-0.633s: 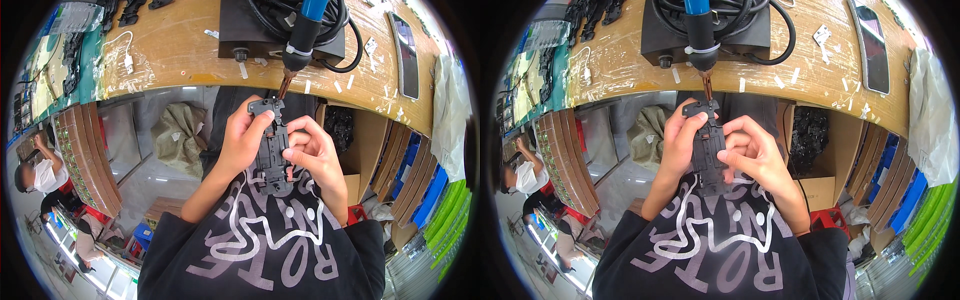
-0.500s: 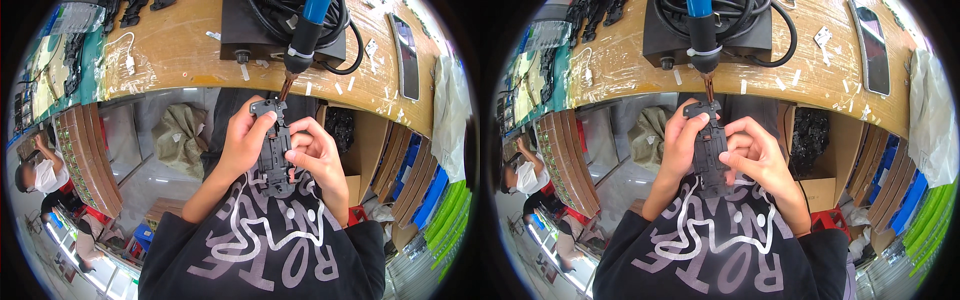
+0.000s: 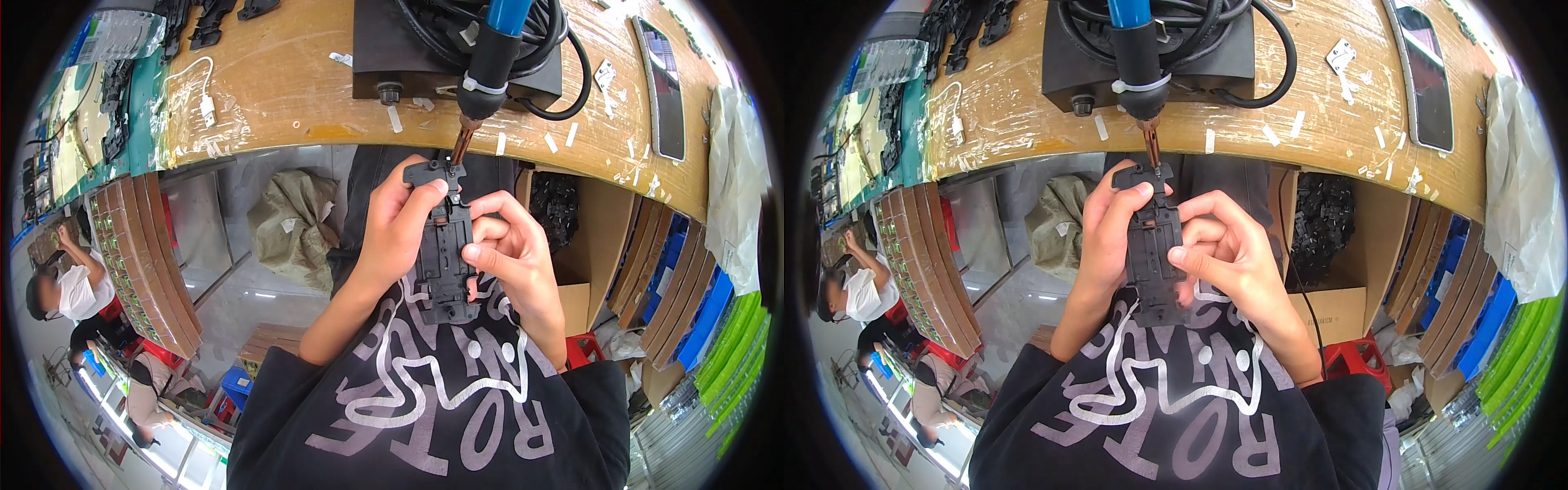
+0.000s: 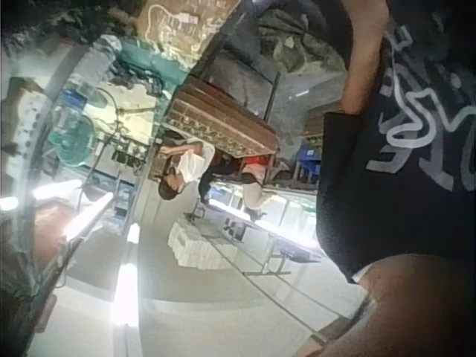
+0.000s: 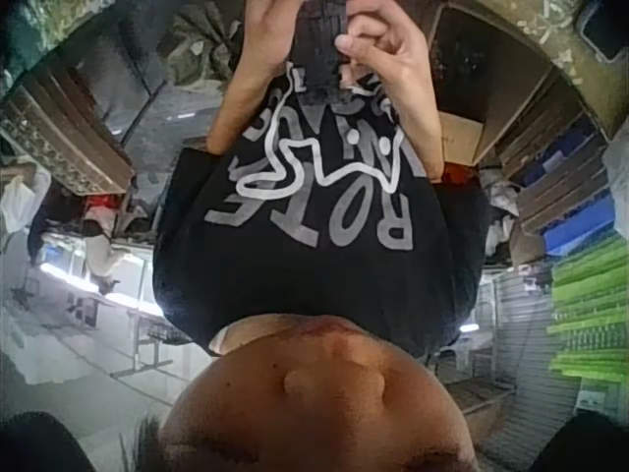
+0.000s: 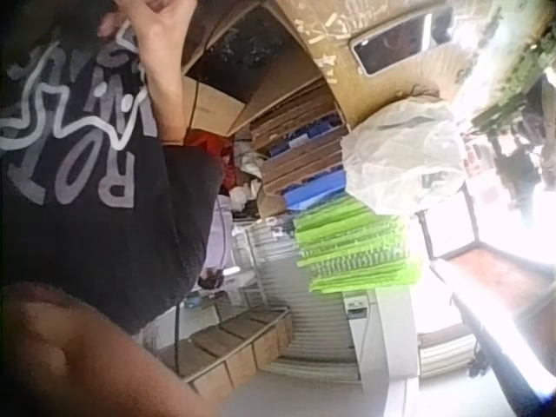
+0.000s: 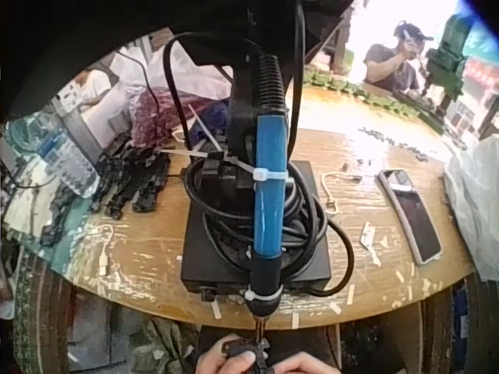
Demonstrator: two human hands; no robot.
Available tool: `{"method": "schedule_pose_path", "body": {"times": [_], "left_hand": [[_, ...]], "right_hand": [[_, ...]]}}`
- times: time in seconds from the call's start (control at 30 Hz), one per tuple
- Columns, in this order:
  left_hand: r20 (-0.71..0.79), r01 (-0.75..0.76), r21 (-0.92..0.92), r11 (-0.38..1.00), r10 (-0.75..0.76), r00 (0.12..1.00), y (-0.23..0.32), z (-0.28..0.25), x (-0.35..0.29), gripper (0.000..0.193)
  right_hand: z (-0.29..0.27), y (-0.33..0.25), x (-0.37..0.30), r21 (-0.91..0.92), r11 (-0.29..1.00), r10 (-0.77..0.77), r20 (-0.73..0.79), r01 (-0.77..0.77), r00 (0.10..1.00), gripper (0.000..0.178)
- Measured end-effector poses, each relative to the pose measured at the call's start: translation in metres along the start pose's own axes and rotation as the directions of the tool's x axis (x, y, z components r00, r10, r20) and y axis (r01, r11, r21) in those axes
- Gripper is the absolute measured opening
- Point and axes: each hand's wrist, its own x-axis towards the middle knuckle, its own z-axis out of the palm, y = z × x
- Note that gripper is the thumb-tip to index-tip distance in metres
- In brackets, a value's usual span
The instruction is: The person repeatedly picks up small black plastic components and inserts them into a larger black plastic housing on a workbench. They handle the parts one at a time, aligning and seating them into the housing, then placing the assembled unit on the table. The process is repeated multiple times with similar components.
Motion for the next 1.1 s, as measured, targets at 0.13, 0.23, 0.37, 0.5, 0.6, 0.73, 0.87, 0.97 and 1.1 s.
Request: {"method": "schedule_pose_path", "body": {"times": [0.13,0.23,0.37,0.5,0.6,0.73,0.87,0.97,1.1], "left_hand": [[-0.020,0.013,-0.054,0.998,-0.014,1.000,0.0012,0.0021,-0.0005,0.010],[-0.031,0.018,-0.070,0.997,-0.020,0.999,0.0031,0.0038,-0.0011,0.010],[-0.040,0.043,-0.117,0.992,-0.048,0.998,0.0057,0.0052,-0.0016,0.009],[-0.032,0.031,-0.100,0.995,-0.034,0.999,0.0044,0.0046,-0.0013,0.009],[-0.042,0.048,-0.118,0.992,-0.054,0.998,0.0074,0.0064,-0.0022,0.009],[-0.043,0.058,-0.107,0.993,-0.063,0.997,0.0069,0.0050,-0.0015,0.010],[-0.049,0.048,-0.122,0.991,-0.055,0.997,0.0088,0.0066,-0.0014,0.010],[-0.027,0.054,-0.116,0.992,-0.057,0.998,0.0089,0.0049,-0.0017,0.010],[-0.034,0.041,-0.119,0.992,-0.046,0.998,0.0080,0.0060,0.0001,0.010]], "right_hand": [[0.0001,0.0004,0.0005,0.036,0.999,-0.013,0.006,0.013,1.000,0.026],[0.0022,-0.0025,-0.0003,0.043,0.999,-0.012,0.004,0.011,1.000,0.025],[0.0022,-0.0024,0.0001,0.041,0.999,-0.017,0.010,0.017,1.000,0.025],[0.0017,-0.0002,0.0002,0.038,0.999,-0.025,0.005,0.025,1.000,0.025],[0.0016,-0.0001,0.0007,0.039,0.999,-0.021,0.005,0.021,1.000,0.024],[0.0026,-0.0015,0.0006,0.038,0.999,-0.019,0.006,0.018,1.000,0.024],[0.0031,-0.0002,0.0008,0.052,0.998,-0.033,0.006,0.032,0.999,0.024],[0.0037,0.0007,0.0004,0.054,0.998,-0.033,-0.001,0.033,0.999,0.024],[0.0022,0.0013,0.0022,0.059,0.998,-0.032,-0.011,0.033,0.999,0.023]]}}
